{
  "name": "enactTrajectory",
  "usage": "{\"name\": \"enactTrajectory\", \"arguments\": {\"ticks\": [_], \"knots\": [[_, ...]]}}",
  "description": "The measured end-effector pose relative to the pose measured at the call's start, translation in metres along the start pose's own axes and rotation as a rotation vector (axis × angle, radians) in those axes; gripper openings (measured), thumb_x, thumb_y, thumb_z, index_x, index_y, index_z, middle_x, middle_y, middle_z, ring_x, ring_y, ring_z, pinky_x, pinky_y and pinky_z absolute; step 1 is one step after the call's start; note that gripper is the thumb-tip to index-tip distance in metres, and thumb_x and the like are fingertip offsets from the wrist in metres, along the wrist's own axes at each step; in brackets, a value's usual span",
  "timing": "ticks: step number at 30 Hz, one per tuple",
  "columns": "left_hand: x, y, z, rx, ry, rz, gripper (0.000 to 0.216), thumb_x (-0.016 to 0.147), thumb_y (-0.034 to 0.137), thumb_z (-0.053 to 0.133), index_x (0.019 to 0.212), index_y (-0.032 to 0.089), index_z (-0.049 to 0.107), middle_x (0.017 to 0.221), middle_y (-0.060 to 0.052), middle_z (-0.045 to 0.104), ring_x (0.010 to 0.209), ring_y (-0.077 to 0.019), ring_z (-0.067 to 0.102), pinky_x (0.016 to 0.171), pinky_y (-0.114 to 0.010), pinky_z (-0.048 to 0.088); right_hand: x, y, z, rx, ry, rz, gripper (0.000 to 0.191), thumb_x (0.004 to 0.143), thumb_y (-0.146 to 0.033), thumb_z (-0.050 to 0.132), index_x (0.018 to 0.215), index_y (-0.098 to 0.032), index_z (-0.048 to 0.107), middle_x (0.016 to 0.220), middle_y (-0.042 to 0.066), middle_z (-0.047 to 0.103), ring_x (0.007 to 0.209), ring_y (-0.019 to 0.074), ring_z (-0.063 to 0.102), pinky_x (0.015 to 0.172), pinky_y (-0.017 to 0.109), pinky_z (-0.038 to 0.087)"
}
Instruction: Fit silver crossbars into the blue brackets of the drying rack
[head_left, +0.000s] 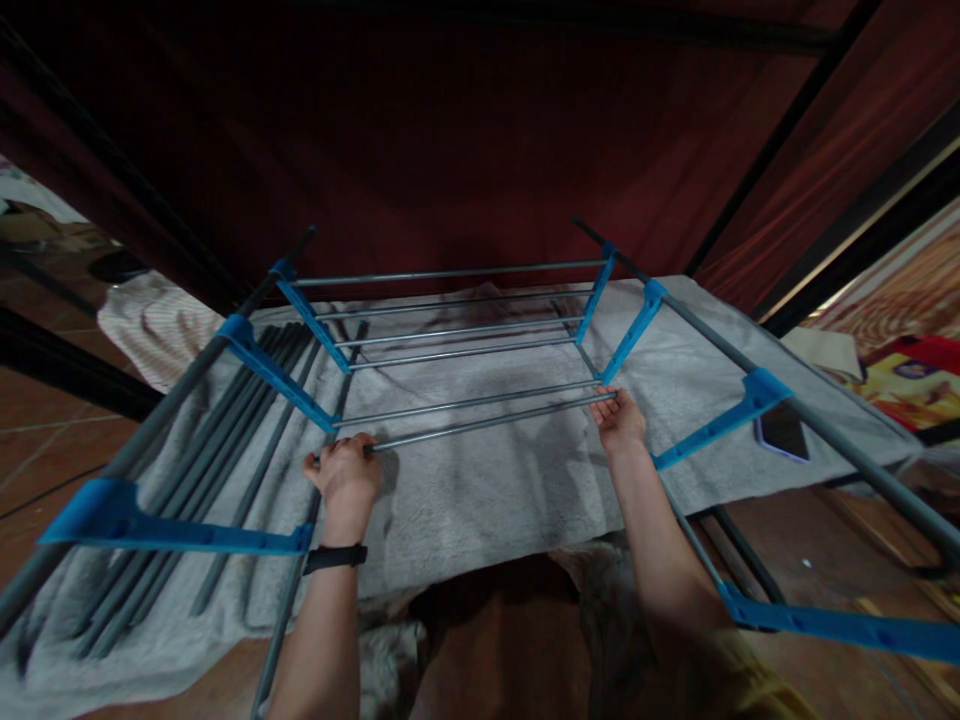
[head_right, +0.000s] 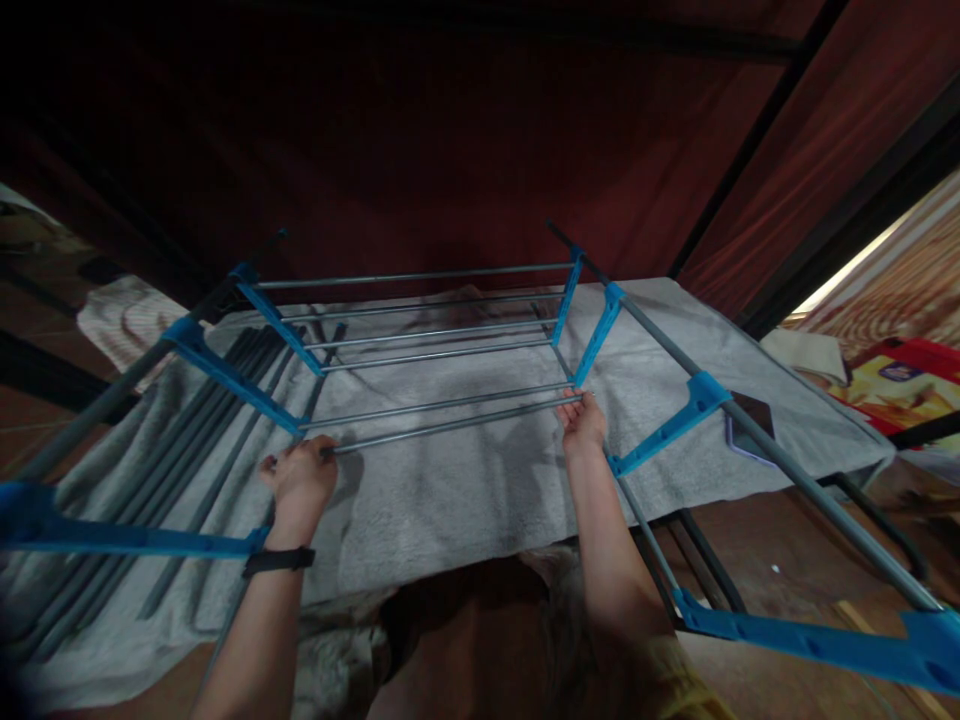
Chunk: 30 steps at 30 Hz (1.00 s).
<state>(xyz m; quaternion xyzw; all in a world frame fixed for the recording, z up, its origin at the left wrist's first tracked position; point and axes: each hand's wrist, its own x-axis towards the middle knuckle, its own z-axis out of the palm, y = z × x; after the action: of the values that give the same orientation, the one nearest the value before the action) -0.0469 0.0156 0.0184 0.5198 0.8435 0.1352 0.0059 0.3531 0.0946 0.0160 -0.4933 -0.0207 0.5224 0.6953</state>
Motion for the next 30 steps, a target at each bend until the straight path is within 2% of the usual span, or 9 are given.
{"name": "enactTrajectory", "arguments": {"ticks": [7,12,16,20,25,30], "knots": [[-0.004,-0.012,-0.001,-0.102,0.136,-0.021,0.013,0.074,0.015,0.054,0.079,0.019,0.066,0.086,-0.016,0.065,0.103,-0.037,0.052,0.1,-0.061,0.019,0.003,-0.003,-0.005,0.026,0.015,-0.027,0.03,0.097,-0.025,0.038,0.074,-0.02,0.057,0.063,-0.003,0.067,0.053,0.0075,0.063,0.056,0.019,0.055],[-0.006,-0.014,-0.009,-0.148,0.208,-0.083,0.012,0.071,0.013,0.057,0.079,0.018,0.063,0.09,-0.016,0.062,0.105,-0.0385,0.051,0.098,-0.063,0.021,0.008,-0.005,-0.009,0.028,0.036,-0.037,0.029,0.097,-0.027,0.038,0.076,-0.02,0.057,0.063,-0.002,0.066,0.053,0.0085,0.063,0.056,0.021,0.056],[-0.001,-0.018,-0.011,-0.172,0.138,-0.172,0.016,0.073,0.017,0.06,0.087,0.018,0.066,0.094,-0.014,0.059,0.093,-0.0347,0.056,0.088,-0.054,0.038,0.01,-0.005,-0.011,0.023,0.049,-0.035,0.027,0.095,-0.028,0.038,0.076,-0.02,0.056,0.065,-0.002,0.066,0.054,0.0089,0.064,0.054,0.02,0.055],[0.01,-0.024,-0.009,-0.305,0.117,-0.181,0.017,0.071,0.014,0.062,0.087,0.018,0.065,0.087,-0.008,0.054,0.082,-0.0254,0.056,0.084,-0.042,0.044,0.01,-0.005,-0.012,0.022,0.045,-0.033,0.029,0.096,-0.03,0.037,0.077,-0.02,0.056,0.066,-0.001,0.067,0.055,0.0093,0.064,0.055,0.021,0.056],[0.02,-0.028,-0.006,-0.599,0.202,-0.346,0.022,0.065,0.007,0.064,0.084,0.019,0.063,0.074,0.0,0.05,0.073,-0.0205,0.054,0.084,-0.038,0.046,0.01,-0.006,-0.012,0.024,0.051,-0.041,0.029,0.096,-0.029,0.035,0.077,-0.02,0.056,0.066,-0.001,0.066,0.057,0.0095,0.065,0.056,0.021,0.056],[0.022,-0.024,0.0,-1.236,0.342,-0.438,0.029,0.064,0.006,0.065,0.09,0.018,0.057,0.078,0.002,0.057,0.074,-0.0149,0.059,0.079,-0.032,0.049,0.01,-0.006,-0.011,0.013,0.045,-0.034,0.024,0.094,-0.027,0.038,0.077,-0.021,0.054,0.065,-0.002,0.065,0.055,0.0092,0.065,0.056,0.02,0.056]]}}
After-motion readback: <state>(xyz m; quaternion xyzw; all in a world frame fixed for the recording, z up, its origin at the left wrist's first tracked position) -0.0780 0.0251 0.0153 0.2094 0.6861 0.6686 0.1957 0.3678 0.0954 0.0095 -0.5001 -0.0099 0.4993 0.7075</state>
